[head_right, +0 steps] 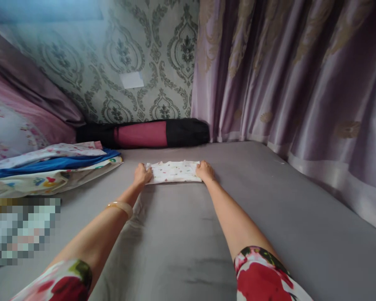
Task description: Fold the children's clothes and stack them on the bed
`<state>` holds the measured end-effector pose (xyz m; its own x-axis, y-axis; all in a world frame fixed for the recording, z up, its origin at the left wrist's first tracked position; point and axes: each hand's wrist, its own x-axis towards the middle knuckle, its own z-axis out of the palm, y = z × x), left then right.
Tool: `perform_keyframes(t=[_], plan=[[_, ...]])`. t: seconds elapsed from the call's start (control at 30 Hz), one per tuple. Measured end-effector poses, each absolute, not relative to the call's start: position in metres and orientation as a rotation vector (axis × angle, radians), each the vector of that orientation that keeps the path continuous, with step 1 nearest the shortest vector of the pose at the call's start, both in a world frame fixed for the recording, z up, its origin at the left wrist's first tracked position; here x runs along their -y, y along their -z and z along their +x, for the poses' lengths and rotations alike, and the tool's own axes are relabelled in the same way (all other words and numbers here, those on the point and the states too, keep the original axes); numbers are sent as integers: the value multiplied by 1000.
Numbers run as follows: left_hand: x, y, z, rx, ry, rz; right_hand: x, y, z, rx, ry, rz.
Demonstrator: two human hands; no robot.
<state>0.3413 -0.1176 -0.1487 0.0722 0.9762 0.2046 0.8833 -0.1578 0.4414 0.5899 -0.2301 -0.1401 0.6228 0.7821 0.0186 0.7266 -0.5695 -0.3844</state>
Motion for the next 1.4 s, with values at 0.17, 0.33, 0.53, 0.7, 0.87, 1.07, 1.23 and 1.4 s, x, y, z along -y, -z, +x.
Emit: perform_keyframes(t=[0.17, 0.33, 0.53, 0.7, 0.87, 1.07, 1.23, 1.4], plan=[[134, 133, 340, -1810, -718, 2371, 238, 129, 573, 1275, 1, -2416], [155, 138, 357, -1370, -603, 2726, 243, 137, 524, 1787, 121, -2097], [161, 143, 370, -1195, -439, 2826, 228, 141, 502, 1981, -37, -2067], [157, 145, 370, -1234, -335, 2843, 216, 143, 507, 2034, -59, -2071], [155, 154, 369, -1274, -246, 2835, 215, 155, 509, 2013, -76, -2055], [152, 155, 370, -1288, -199, 2815, 214, 155, 508, 2002, -115, -2074], [150, 144, 370, -1242, -88, 2751, 210, 147, 513, 2042, -242, -2102], [147, 143, 361, -1348, -309, 2859, 216, 143, 520, 1987, -133, -2111]])
